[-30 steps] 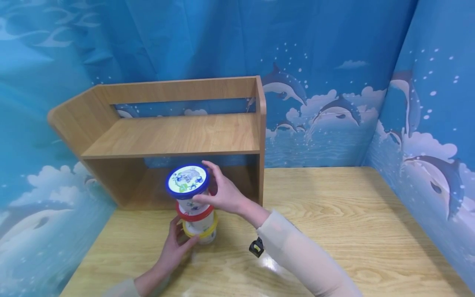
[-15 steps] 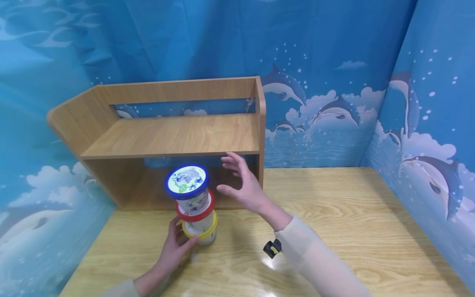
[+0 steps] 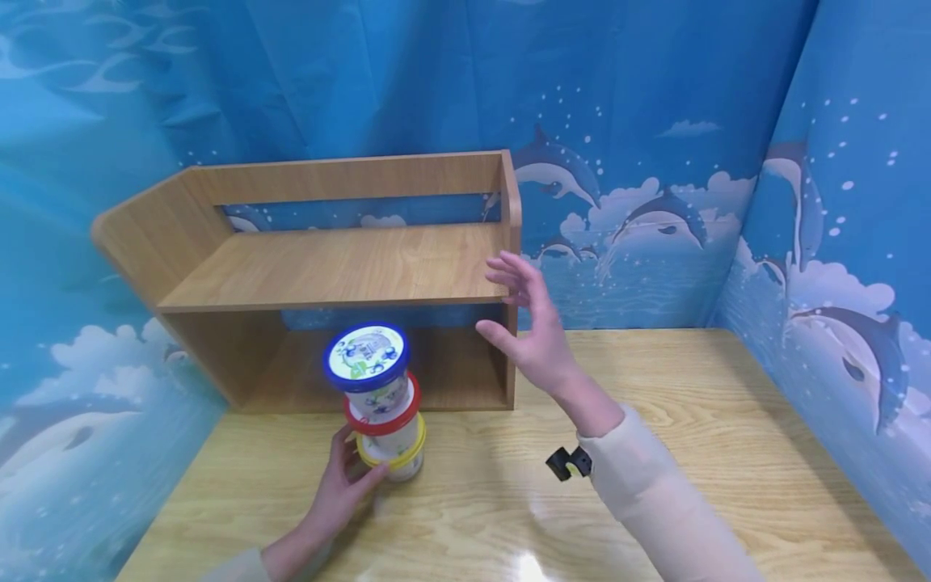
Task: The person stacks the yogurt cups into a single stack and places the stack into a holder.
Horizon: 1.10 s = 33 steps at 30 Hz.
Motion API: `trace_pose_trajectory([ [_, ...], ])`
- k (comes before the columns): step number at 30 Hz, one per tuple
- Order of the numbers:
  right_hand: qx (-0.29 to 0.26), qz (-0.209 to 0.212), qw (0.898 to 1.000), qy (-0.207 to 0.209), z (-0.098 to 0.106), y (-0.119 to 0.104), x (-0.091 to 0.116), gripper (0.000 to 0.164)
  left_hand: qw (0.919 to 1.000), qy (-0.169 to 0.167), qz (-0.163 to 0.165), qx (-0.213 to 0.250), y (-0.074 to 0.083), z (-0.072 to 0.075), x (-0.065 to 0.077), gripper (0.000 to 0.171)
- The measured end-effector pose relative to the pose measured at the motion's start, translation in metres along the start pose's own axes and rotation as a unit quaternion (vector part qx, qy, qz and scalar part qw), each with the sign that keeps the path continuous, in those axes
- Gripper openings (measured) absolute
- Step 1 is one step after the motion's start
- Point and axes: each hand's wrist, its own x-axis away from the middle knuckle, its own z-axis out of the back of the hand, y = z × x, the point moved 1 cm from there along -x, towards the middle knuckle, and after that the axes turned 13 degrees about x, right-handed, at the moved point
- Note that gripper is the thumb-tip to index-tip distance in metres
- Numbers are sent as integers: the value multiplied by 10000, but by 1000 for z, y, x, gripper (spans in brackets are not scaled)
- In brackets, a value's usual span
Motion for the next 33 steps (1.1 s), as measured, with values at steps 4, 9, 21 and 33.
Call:
trace_pose_trajectory([
  [4,418,209,9974,542,12,0,-11,82,10000,-26,-70,-26,-1,0,0,78],
  [9,865,165,9898,1120,23,0,-28,79,9999,-15,-103,-38,-2,0,0,77],
  [21,1866,-687,9791,418,25,4,-71,47,9999,-5,128,-35,3,0,-1,79],
  [33,1384,-986,9853,188,20,22,-80,42,9999,30,90,-72,2,-1,0,79],
])
